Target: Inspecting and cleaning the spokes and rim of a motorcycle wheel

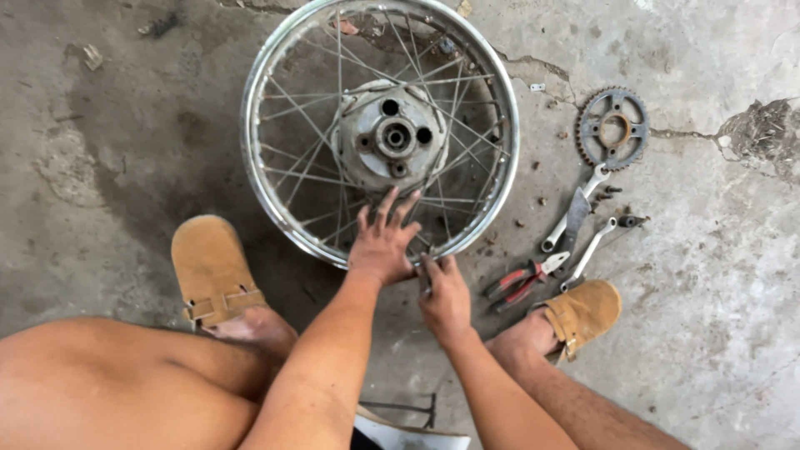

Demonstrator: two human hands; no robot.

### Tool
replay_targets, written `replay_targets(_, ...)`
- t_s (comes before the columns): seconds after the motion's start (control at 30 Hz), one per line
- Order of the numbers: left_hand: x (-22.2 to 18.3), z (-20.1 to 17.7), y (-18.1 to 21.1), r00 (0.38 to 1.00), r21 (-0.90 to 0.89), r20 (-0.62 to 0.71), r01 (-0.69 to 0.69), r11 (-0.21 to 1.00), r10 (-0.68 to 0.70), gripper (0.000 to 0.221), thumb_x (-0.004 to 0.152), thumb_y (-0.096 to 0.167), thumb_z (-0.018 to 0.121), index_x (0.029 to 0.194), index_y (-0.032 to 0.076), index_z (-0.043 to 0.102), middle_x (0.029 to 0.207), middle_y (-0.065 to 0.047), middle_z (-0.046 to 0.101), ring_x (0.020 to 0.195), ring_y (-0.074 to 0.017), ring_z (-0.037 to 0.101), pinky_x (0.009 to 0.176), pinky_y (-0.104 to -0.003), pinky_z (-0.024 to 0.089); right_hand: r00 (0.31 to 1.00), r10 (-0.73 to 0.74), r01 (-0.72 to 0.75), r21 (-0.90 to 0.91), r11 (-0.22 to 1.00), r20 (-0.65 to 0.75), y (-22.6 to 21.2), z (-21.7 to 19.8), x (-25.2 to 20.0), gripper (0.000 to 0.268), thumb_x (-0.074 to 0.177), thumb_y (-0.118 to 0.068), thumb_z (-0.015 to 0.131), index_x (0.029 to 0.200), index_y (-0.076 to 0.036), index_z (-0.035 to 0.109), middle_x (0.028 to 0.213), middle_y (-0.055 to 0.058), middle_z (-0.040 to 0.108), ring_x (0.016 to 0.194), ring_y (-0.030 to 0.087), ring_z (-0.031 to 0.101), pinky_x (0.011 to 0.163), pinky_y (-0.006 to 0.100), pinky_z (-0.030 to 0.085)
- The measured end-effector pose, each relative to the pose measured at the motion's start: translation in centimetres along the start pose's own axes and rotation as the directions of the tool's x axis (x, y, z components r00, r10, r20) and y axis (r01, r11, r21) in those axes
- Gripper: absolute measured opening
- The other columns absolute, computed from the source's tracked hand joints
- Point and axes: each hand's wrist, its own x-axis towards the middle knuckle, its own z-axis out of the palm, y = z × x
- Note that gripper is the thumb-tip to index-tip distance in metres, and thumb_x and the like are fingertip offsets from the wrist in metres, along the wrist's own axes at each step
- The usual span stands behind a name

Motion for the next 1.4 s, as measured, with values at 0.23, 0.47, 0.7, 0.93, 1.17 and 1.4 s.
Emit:
replay_targets(0.23, 0.3, 0.5, 0.5, 0.997, -0.063, -0.08, 0.015, 0.998, -0.02, 0.07, 0.068, 0.073, 0.073, 0.121, 0.027, 0.069, 0.169, 0.004, 0.019, 0.157, -0.0325, 0.009, 0.113, -0.066, 0.03, 0.967, 0.237, -0.214, 0.208, 0.955, -0.092, 9.8, 0.9, 5.5, 0.011, 0.1, -0.022, 0.066, 0.101, -0.012, 0.072, 0.078, 0.015, 0.073, 0.085, 0.038, 0.074, 0.076, 0.048, 0.056)
replay_targets(0.47, -0.1, -2.0, 2.2, 0.995, -0.019, 0.032, 0.098, 0.995, -0.098, 0.067, 0.067, 0.07, 0.078, 0.12, 0.029, 0.072, 0.17, 0.003, 0.019, 0.157, -0.0318, 0.007, 0.117, -0.068, 0.025, 0.863, 0.349, -0.488, 0.421, 0.765, 0.365, 12.1, 0.6, 10.0, 0.014, 0.097, -0.015, 0.07, 0.098, -0.004, 0.078, 0.06, 0.017, 0.071, 0.047, 0.025, 0.07, 0.047, 0.036, 0.054)
replay_targets(0.7, -1.9, -1.9, 2.8, 0.987, 0.089, 0.061, 0.145, 0.985, -0.151, 0.07, 0.076, 0.072, 0.073, 0.13, 0.028, 0.069, 0.172, -0.001, 0.015, 0.157, -0.0342, 0.006, 0.121, -0.065, 0.02, 0.669, 0.528, -0.722, 0.285, 0.631, 0.523, 9.0, 0.3, 12.2, 0.029, 0.098, -0.014, 0.065, 0.11, 0.013, 0.067, 0.073, 0.027, 0.072, 0.049, 0.029, 0.069, 0.033, 0.035, 0.043)
replay_targets(0.93, -5.1, 0.3, 2.2, 0.964, 0.059, 0.074, 0.25, 0.966, -0.254, 0.069, 0.085, 0.067, 0.068, 0.144, 0.033, 0.056, 0.168, -0.006, 0.019, 0.155, -0.0359, 0.013, 0.116, -0.065, 0.024, 0.616, 0.648, -0.783, 0.259, 0.566, 0.448, 11.0, 7.5, 11.0, 0.034, 0.095, -0.019, 0.07, 0.099, 0.014, 0.07, 0.07, 0.027, 0.07, 0.051, 0.034, 0.073, 0.032, 0.048, 0.05)
replay_targets(1.17, -5.5, 0.3, 1.8, 0.907, -0.018, 0.168, 0.394, 0.919, -0.386, 0.074, 0.086, 0.051, 0.075, 0.153, 0.044, 0.044, 0.157, -0.013, 0.043, 0.143, -0.0392, 0.045, 0.114, -0.068, 0.03, 0.672, 0.681, -0.74, 0.295, 0.605, 0.29, 7.2, 6.2, 6.1, 0.044, 0.088, -0.035, 0.075, 0.091, 0.009, 0.075, 0.075, 0.028, 0.069, 0.069, 0.043, 0.067, 0.054, 0.053, 0.049)
replay_targets(1.4, -6.0, 0.3, 1.8, 0.894, -0.024, 0.203, 0.412, 0.911, -0.399, 0.07, 0.092, 0.047, 0.069, 0.156, 0.044, 0.039, 0.164, -0.014, 0.038, 0.149, -0.0419, 0.037, 0.121, -0.069, 0.013, 0.814, 0.58, -0.549, 0.358, 0.755, 0.025, 0.5, 3.1, 0.6, 0.036, 0.093, -0.033, 0.071, 0.093, 0.002, 0.08, 0.085, 0.023, 0.076, 0.091, 0.041, 0.075, 0.078, 0.05, 0.055)
